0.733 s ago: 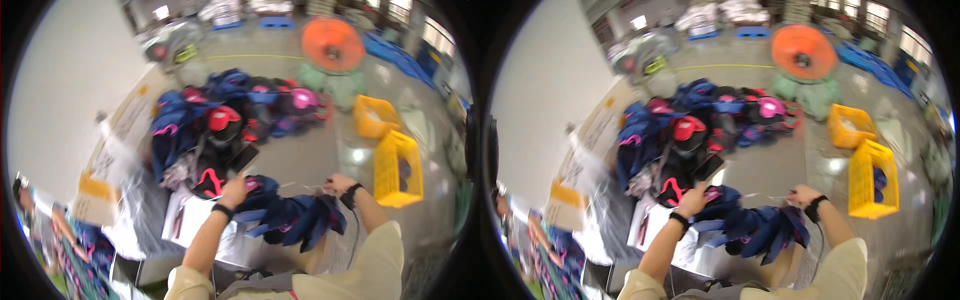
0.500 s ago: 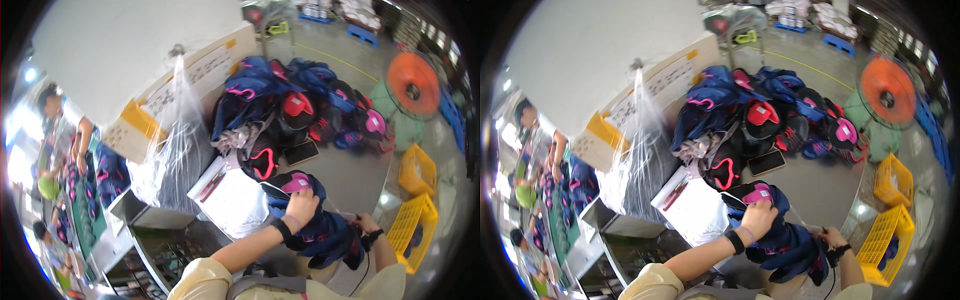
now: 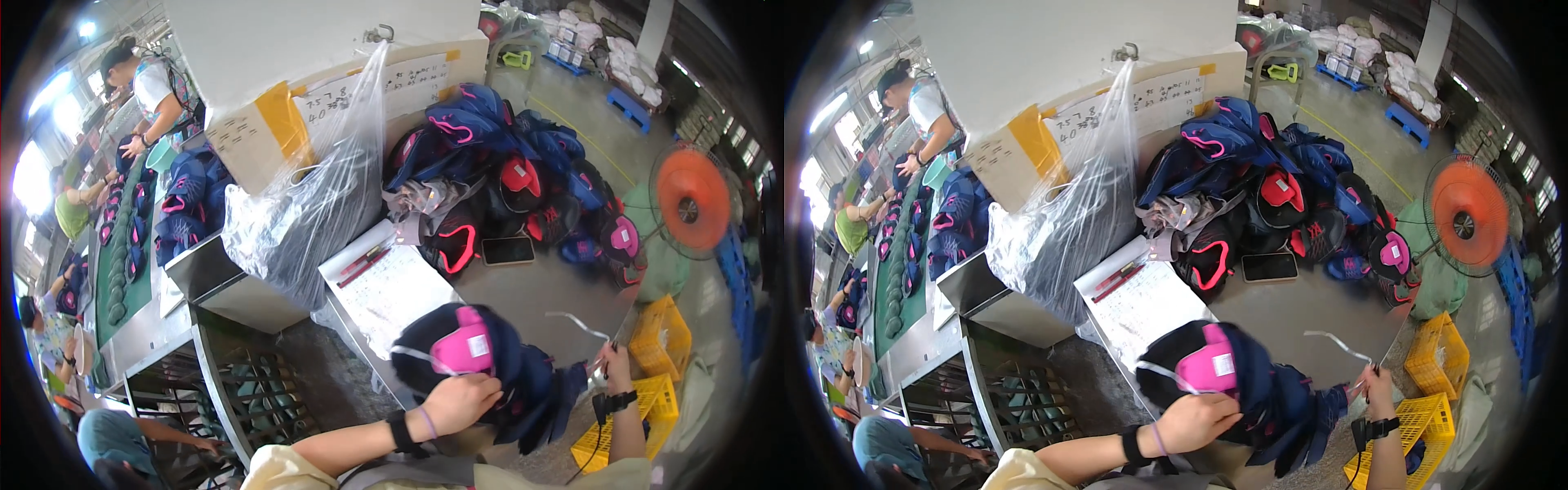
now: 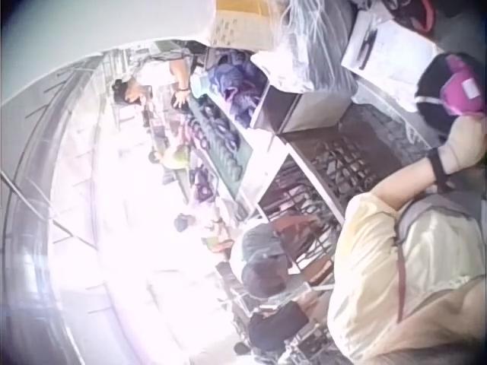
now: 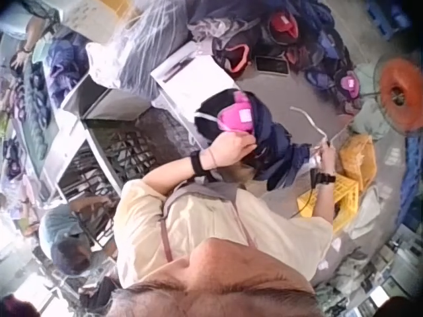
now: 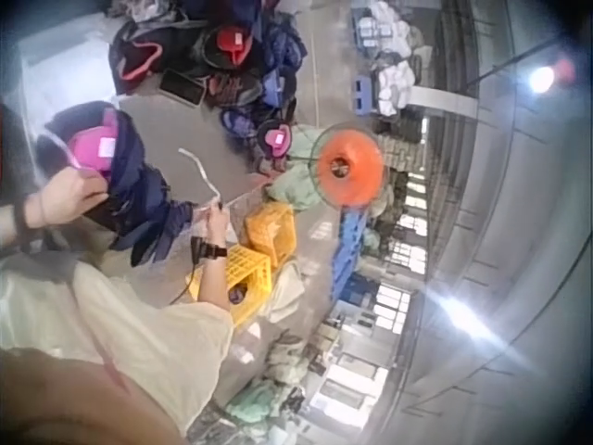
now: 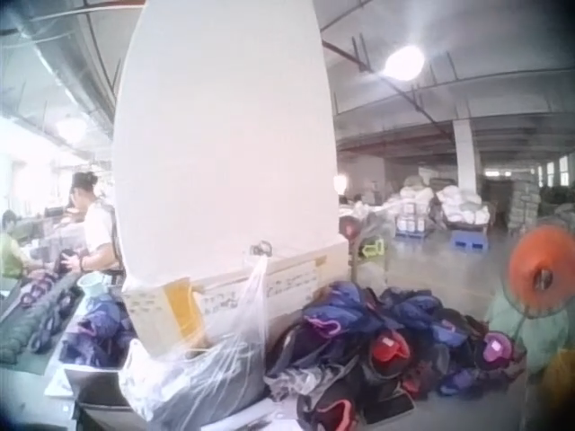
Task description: The recorder collects a bundle of shoe upper components from a large storage bag and transports them to a processing line to be placed on a conveyor.
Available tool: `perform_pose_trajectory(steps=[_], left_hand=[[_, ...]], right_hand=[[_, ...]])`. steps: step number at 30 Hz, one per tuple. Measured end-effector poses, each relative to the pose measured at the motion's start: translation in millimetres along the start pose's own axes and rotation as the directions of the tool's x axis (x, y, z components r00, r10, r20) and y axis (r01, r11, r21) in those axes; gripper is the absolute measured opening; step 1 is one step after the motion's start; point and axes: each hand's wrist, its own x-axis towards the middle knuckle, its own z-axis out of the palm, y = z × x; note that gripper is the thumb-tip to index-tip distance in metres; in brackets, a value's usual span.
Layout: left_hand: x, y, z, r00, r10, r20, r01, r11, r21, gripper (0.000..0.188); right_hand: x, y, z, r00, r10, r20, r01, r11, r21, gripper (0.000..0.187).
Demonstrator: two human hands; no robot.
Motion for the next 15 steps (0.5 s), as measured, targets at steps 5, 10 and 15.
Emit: perform_pose_trajectory(steps=[5, 10, 15], left_hand=[[-57.9, 14.9, -23.2, 0.993, -0.051, -0.109, 0.047, 0.998, -0.039, 0.013], [-122.4, 32.8, -8.2, 0.974, -0.150, -0.167, 0.143, 0.988, -0.055, 0.013], [-176.4, 31.4, 43.4, 0.979, -0.100, -0.179, 0.089, 0.994, -0.068, 0.012]], right_hand=[[-40.0, -64.4, 18.6, 0.922, -0.387, 0.003, 0.385, 0.918, 0.098, 0.030], [-80.2, -95.9, 35.6, 0.814, -0.579, -0.043, 0.579, 0.803, 0.143, 0.031], [-96.4, -89.7, 46.7, 0.850, -0.522, 0.065, 0.515, 0.851, 0.107, 0.030]])
